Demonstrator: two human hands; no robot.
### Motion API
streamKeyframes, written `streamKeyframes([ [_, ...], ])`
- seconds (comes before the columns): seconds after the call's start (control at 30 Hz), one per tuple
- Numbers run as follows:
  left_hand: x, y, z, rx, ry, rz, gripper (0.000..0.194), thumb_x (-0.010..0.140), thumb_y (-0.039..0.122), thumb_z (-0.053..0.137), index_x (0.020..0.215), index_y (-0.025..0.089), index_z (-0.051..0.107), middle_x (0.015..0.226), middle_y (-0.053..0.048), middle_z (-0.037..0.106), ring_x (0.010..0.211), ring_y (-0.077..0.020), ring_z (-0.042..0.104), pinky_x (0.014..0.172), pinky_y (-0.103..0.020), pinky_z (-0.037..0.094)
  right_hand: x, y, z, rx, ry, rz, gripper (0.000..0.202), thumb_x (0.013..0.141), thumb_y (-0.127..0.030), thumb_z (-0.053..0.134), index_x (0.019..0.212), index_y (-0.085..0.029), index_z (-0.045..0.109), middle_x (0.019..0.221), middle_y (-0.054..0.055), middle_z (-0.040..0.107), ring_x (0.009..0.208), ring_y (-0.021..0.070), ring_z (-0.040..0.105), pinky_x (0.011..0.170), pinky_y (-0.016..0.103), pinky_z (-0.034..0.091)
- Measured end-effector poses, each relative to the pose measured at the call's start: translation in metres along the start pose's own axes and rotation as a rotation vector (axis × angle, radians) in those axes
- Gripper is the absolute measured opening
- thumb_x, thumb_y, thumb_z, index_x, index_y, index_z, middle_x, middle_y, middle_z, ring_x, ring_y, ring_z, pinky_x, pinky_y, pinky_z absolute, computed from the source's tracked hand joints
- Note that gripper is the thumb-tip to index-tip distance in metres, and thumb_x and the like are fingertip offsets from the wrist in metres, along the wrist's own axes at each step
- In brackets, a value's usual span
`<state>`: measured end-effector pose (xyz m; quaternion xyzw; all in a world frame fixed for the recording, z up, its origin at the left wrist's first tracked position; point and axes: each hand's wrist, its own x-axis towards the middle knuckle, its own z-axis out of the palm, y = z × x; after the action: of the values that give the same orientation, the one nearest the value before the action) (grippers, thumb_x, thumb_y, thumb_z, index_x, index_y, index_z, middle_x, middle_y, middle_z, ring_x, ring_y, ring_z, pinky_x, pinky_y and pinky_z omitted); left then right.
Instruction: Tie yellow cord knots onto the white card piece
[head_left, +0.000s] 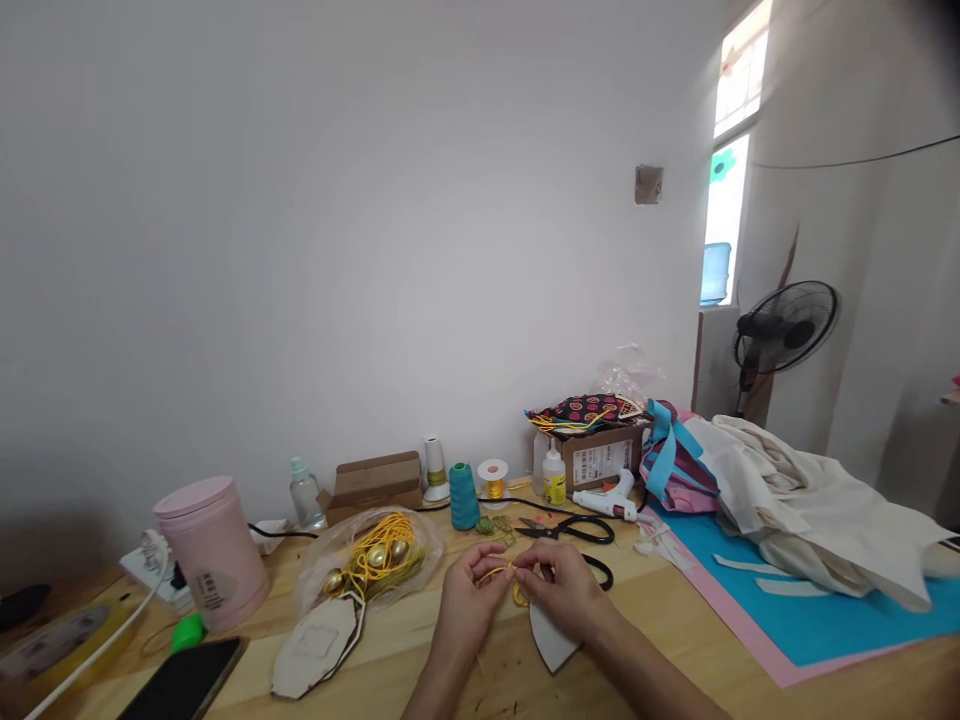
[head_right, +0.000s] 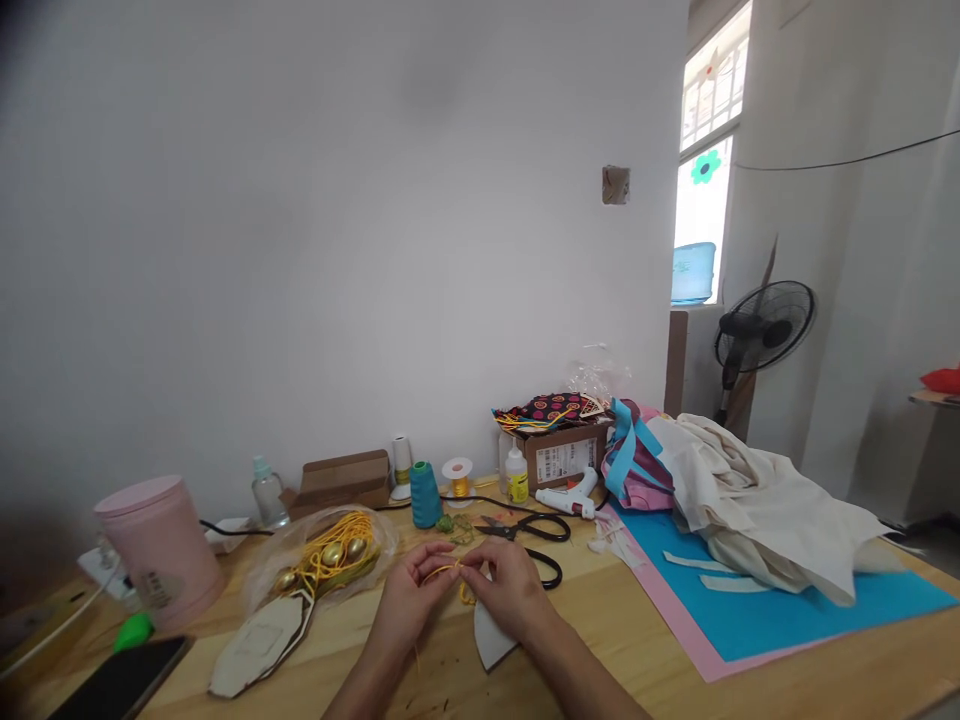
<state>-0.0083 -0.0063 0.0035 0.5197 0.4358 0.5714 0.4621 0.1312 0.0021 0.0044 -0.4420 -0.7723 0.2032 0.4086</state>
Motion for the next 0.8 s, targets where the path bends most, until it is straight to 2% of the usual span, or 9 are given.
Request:
streamKeyframes([
  [0.17,-0.001,-0.005,0.0,0.052,-0.022,0.008,0.024,0.053,0.017,0.064,0.075,0.012,0.057,0.059,-0.003,0.064,0.06,-0.0157,0.059,0.056,-0.024,0.045,0.002,0.009,0.008,0.116,0.05,0.102,0.008,0.06,-0.019,0.051,0.058,-0.015,0.058,0.057,-0.001,0.055,0.054,0.0096,0.045,0.049,0.019,0.031],
  [0.33,-0.002,-0.001,0.006,0.13,0.019,0.042,0.017,0.051,0.016,0.064,0.067,0.012,0.061,0.065,-0.005,0.065,0.062,-0.0171,0.059,0.056,-0.025,0.047,0.006,0.008,0.009,0.452,-0.09,0.333,0.006,0.054,-0.016,0.049,0.049,-0.013,0.049,0.045,-0.005,0.044,0.042,0.0056,0.034,0.04,0.017,0.023],
  [0.47,-0.002,0.003,0.005,0.173,0.068,0.03,0.01,0.051,0.016,0.062,0.061,0.012,0.062,0.062,-0.005,0.065,0.061,-0.0177,0.06,0.056,-0.025,0.047,0.003,-0.001,-0.011,0.895,-0.266,0.496,0.007,0.056,-0.018,0.048,0.051,-0.015,0.043,0.043,-0.008,0.029,0.037,0.0031,0.019,0.036,0.017,0.011],
  [0.57,0.0,0.005,-0.001,0.158,0.127,0.024,0.012,0.051,0.017,0.063,0.062,0.013,0.061,0.061,-0.004,0.065,0.061,-0.0175,0.06,0.056,-0.025,0.047,0.0,-0.006,-0.038,1.274,-0.308,0.514,0.009,0.058,-0.019,0.049,0.056,-0.016,0.04,0.051,-0.006,0.029,0.04,0.0035,0.021,0.036,0.015,0.012],
  [0.63,0.002,0.004,-0.005,0.144,0.147,0.019,0.013,0.051,0.016,0.063,0.063,0.012,0.061,0.06,-0.004,0.064,0.061,-0.0168,0.059,0.057,-0.024,0.046,-0.001,-0.005,-0.059,1.433,-0.249,0.44,0.011,0.057,-0.02,0.049,0.056,-0.017,0.038,0.051,-0.006,0.026,0.04,0.0044,0.023,0.035,0.015,0.015],
  [0.73,0.003,0.001,-0.007,0.128,0.169,-0.001,0.014,0.049,0.015,0.063,0.062,0.012,0.061,0.059,-0.004,0.064,0.059,-0.0164,0.059,0.057,-0.024,0.046,-0.001,0.0,-0.086,1.526,0.063,0.239,0.022,0.063,-0.03,0.047,0.052,-0.019,0.031,0.051,-0.006,0.024,0.04,0.0059,0.024,0.034,0.016,0.02],
  [0.8,0.003,-0.001,-0.006,0.117,0.182,-0.016,0.015,0.048,0.014,0.063,0.063,0.012,0.061,0.057,-0.003,0.064,0.058,-0.0164,0.059,0.055,-0.024,0.046,0.002,0.003,-0.096,1.463,0.245,0.162,0.027,0.069,-0.037,0.043,0.051,-0.02,0.03,0.049,-0.006,0.023,0.039,0.0069,0.023,0.033,0.017,0.022],
])
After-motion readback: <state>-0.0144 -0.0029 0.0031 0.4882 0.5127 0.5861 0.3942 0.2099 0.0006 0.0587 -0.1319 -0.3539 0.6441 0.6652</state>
